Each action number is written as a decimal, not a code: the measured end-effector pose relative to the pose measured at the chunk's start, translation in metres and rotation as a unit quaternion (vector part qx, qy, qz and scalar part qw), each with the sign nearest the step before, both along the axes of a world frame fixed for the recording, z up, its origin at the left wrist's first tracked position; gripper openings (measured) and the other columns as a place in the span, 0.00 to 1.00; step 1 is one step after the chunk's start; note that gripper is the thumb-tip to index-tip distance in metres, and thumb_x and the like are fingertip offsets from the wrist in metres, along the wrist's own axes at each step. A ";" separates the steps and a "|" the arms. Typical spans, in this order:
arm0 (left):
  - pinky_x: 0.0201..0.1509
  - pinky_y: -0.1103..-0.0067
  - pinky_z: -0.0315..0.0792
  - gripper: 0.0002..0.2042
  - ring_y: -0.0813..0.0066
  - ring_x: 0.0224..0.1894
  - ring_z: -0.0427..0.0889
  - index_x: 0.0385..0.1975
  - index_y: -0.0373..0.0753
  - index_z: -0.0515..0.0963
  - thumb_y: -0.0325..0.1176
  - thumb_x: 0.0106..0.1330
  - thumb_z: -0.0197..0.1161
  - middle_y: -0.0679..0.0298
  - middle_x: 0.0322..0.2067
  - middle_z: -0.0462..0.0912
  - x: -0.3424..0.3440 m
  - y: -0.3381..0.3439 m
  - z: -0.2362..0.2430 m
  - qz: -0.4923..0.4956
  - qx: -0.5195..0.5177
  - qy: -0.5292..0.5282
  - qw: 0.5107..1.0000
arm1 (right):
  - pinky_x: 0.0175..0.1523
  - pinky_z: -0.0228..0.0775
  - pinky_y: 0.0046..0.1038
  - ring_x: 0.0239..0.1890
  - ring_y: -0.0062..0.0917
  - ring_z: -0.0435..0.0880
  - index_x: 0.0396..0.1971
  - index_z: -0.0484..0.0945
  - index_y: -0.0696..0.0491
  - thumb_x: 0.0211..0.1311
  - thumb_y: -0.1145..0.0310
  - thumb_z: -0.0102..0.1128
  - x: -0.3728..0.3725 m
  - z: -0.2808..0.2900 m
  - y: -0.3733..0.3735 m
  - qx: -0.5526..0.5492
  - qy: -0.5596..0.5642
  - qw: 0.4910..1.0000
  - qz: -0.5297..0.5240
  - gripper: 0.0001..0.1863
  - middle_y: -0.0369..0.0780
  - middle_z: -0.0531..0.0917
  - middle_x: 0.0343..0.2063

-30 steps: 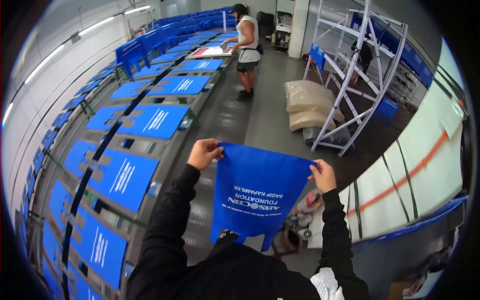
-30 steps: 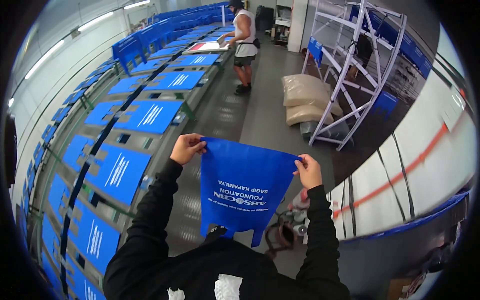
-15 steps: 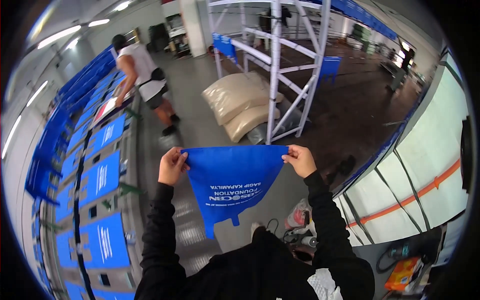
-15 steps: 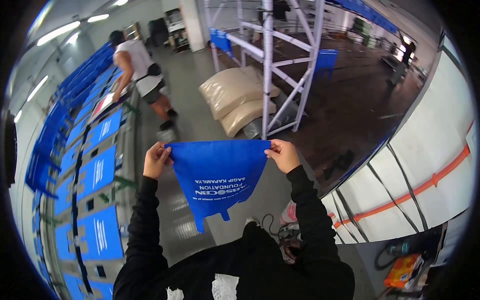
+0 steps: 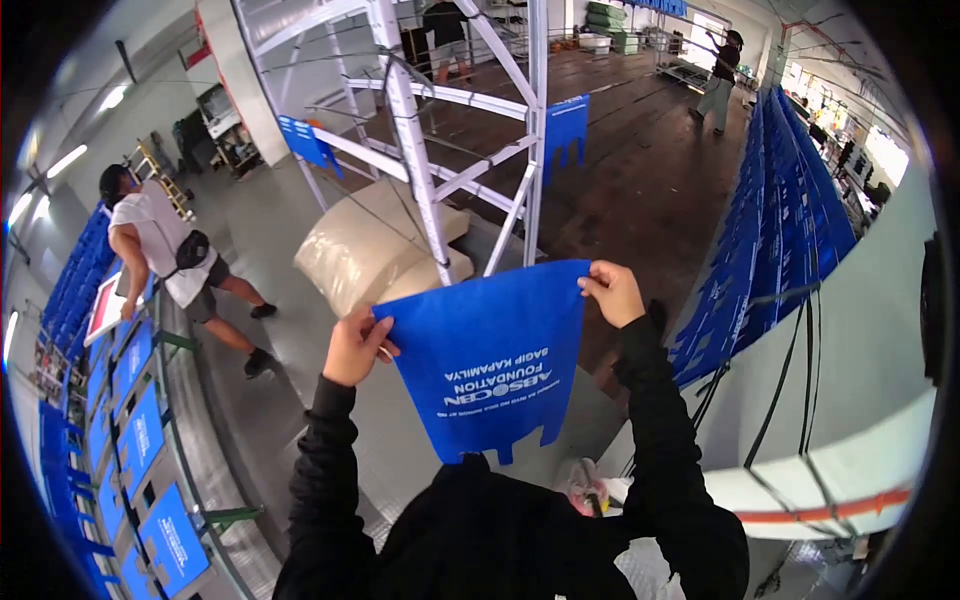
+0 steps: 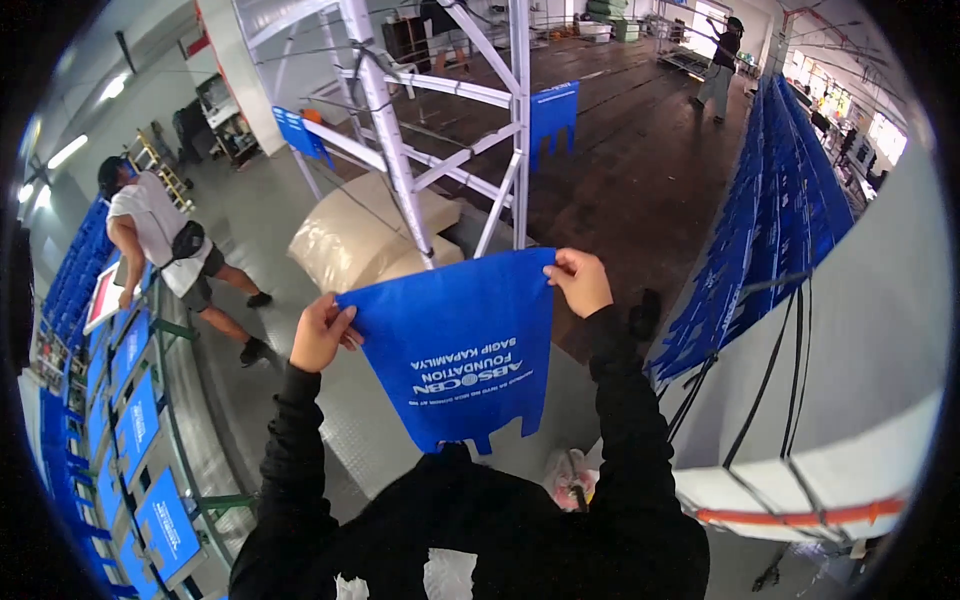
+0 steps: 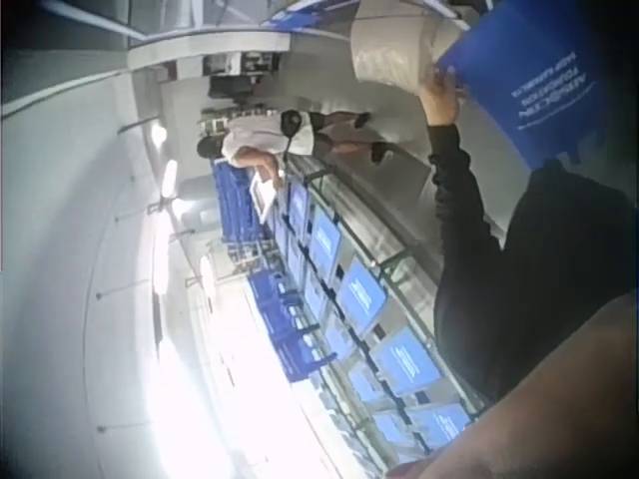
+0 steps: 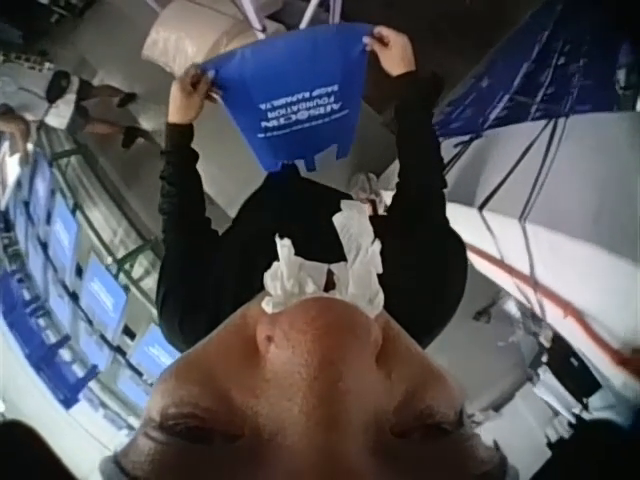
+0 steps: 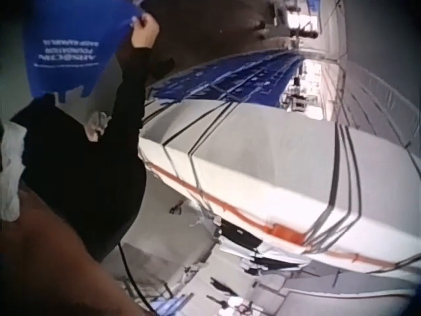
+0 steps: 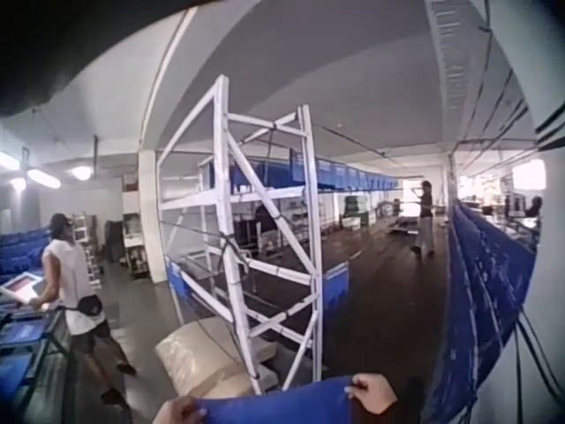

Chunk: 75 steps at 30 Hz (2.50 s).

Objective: Placing blue non-woven bags onto screen printing platens for production.

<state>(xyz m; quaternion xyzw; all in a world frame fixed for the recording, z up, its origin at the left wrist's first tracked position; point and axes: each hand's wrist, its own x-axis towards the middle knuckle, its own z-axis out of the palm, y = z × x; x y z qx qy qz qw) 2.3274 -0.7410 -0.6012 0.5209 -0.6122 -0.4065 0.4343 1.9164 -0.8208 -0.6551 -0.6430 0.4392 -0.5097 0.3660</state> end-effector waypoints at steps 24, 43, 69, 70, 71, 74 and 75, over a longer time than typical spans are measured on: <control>0.24 0.81 0.77 0.07 0.75 0.22 0.83 0.29 0.27 0.75 0.27 0.63 0.61 0.58 0.21 0.81 -0.470 -0.689 -0.020 -0.234 -0.049 0.081 0.968 | 0.32 0.73 0.19 0.30 0.16 0.79 0.36 0.79 0.60 0.57 0.81 0.59 -0.495 0.056 -0.596 -0.008 0.088 0.976 -0.201 0.07 0.36 0.82 0.29; 0.23 0.76 0.75 0.15 0.71 0.19 0.83 0.20 0.29 0.79 0.37 0.53 0.69 0.57 0.16 0.81 -0.552 -1.023 0.073 -0.046 -0.047 -0.251 0.966 | 0.31 0.73 0.19 0.28 0.16 0.79 0.41 0.78 0.61 0.55 0.72 0.65 -0.537 0.122 -1.145 -0.036 0.216 0.975 -0.037 0.14 0.37 0.83 0.30; 0.44 0.77 0.75 0.16 0.73 0.39 0.81 0.49 0.34 0.76 0.30 0.62 0.62 0.59 0.37 0.83 -0.629 -0.810 0.046 0.170 0.009 -0.046 0.984 | 0.40 0.72 0.23 0.33 0.22 0.81 0.41 0.78 0.56 0.60 0.69 0.60 -0.440 0.060 -1.059 -0.137 0.053 0.968 0.205 0.11 0.41 0.82 0.33; 0.42 0.78 0.75 0.16 0.75 0.36 0.81 0.49 0.32 0.75 0.31 0.62 0.62 0.60 0.36 0.83 -0.634 -0.773 0.014 0.174 0.090 0.216 0.957 | 0.40 0.73 0.24 0.33 0.23 0.81 0.35 0.79 0.56 0.60 0.69 0.61 -0.442 0.062 -1.016 -0.179 0.056 0.941 0.282 0.07 0.41 0.83 0.31; 0.39 0.80 0.75 0.15 0.77 0.35 0.81 0.48 0.30 0.76 0.30 0.64 0.60 0.61 0.35 0.83 -0.637 -0.731 -0.022 0.213 0.139 0.273 0.928 | 0.41 0.73 0.25 0.33 0.23 0.82 0.31 0.79 0.55 0.58 0.69 0.62 -0.428 0.062 -0.964 -0.182 0.052 0.918 0.350 0.05 0.40 0.83 0.30; 0.38 0.74 0.76 0.18 0.68 0.35 0.83 0.46 0.37 0.78 0.41 0.61 0.62 0.56 0.35 0.84 -0.664 -0.618 -0.150 0.347 0.416 -0.086 0.836 | 0.40 0.74 0.27 0.34 0.25 0.82 0.40 0.79 0.53 0.57 0.67 0.63 -0.362 0.036 -0.842 -0.020 0.087 0.755 0.649 0.12 0.40 0.82 0.33; 0.38 0.71 0.76 0.20 0.62 0.36 0.84 0.46 0.38 0.79 0.46 0.60 0.63 0.54 0.35 0.84 -0.676 -0.573 -0.185 0.304 0.552 -0.334 0.700 | 0.41 0.74 0.28 0.36 0.27 0.82 0.43 0.78 0.54 0.57 0.65 0.63 -0.336 0.015 -0.800 0.062 0.114 0.675 0.727 0.15 0.41 0.82 0.35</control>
